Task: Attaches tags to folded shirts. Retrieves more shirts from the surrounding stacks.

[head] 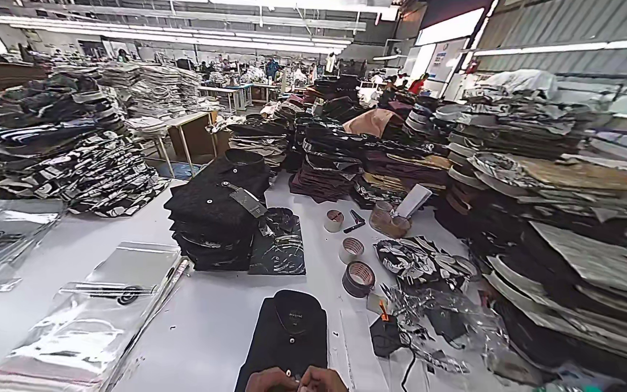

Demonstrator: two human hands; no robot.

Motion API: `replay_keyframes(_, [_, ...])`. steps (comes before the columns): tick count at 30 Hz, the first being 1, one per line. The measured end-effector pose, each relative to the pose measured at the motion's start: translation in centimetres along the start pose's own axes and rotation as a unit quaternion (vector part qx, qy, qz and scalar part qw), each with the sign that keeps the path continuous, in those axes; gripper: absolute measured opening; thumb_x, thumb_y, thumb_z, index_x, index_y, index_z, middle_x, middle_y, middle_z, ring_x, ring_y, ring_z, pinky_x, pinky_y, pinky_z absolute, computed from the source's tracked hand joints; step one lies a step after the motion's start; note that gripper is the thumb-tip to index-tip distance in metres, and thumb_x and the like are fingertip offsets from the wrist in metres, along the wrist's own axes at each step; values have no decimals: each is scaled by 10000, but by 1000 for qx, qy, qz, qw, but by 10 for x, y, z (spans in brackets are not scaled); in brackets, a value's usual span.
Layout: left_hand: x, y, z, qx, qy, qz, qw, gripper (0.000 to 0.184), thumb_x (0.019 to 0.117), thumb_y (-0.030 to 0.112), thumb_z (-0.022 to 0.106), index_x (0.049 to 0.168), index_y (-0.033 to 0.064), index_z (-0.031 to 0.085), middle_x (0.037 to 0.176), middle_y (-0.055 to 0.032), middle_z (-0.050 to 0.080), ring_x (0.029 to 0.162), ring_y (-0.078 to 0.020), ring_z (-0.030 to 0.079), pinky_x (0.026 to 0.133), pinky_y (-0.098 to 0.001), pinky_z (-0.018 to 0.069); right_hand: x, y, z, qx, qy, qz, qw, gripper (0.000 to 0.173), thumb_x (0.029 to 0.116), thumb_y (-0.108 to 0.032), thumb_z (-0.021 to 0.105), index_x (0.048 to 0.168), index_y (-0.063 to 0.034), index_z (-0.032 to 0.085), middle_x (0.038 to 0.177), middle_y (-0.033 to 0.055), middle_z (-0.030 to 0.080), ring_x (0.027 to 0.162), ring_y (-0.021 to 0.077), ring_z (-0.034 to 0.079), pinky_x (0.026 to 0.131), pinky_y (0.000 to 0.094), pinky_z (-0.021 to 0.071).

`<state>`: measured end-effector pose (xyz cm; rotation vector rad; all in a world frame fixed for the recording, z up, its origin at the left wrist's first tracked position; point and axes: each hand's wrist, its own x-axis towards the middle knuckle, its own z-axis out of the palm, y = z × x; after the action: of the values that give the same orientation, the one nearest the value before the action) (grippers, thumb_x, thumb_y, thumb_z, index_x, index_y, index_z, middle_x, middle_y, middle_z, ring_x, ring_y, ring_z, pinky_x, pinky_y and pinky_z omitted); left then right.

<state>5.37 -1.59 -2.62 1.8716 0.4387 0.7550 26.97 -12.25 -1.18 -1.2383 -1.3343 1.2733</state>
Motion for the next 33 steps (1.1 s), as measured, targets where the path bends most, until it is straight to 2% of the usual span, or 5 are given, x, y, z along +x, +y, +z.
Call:
replay_keyframes(8, [-4,-4,10,72,97,18,993,195,960,245,718,1101,120,768,1023,25,758,906,-71,723,823,-276,632,11,-6,20,-7,91,39,995,322,1059,-318,573,1116,-43,731,761,53,718,589,133,665,563,321,583])
replay_keyframes(13, [-7,8,21,93,85,3,992,325,982,304,672,1208,71,701,933,22,731,739,-26,672,661,-223,603,-43,-16,-4,-156,92,68,981,357,1093,-326,475,1292,-117,684,887,83,724,729,183,684,736,414,592])
replay_keyframes(20, [-4,2,20,176,86,15,981,342,996,403,611,929,103,762,765,47,691,610,22,588,582,-181,526,-156,-50,-117,-307,565,239,728,270,1024,-250,555,1153,-101,740,836,82,722,739,242,701,715,520,584])
replay_keyframes(24, [-9,-5,23,220,37,27,974,347,997,419,592,940,131,775,769,38,699,636,-31,625,605,-258,557,-133,-73,-192,-382,517,243,726,264,1010,-220,561,1168,-108,741,1062,95,752,990,253,718,908,520,558])
replay_keyframes(33, [-11,-4,24,232,60,6,971,332,998,407,587,916,142,768,690,71,647,560,-19,558,539,-246,507,-83,-38,-156,-336,458,326,756,269,978,-239,599,1089,-39,740,1045,191,725,1044,379,676,934,605,502])
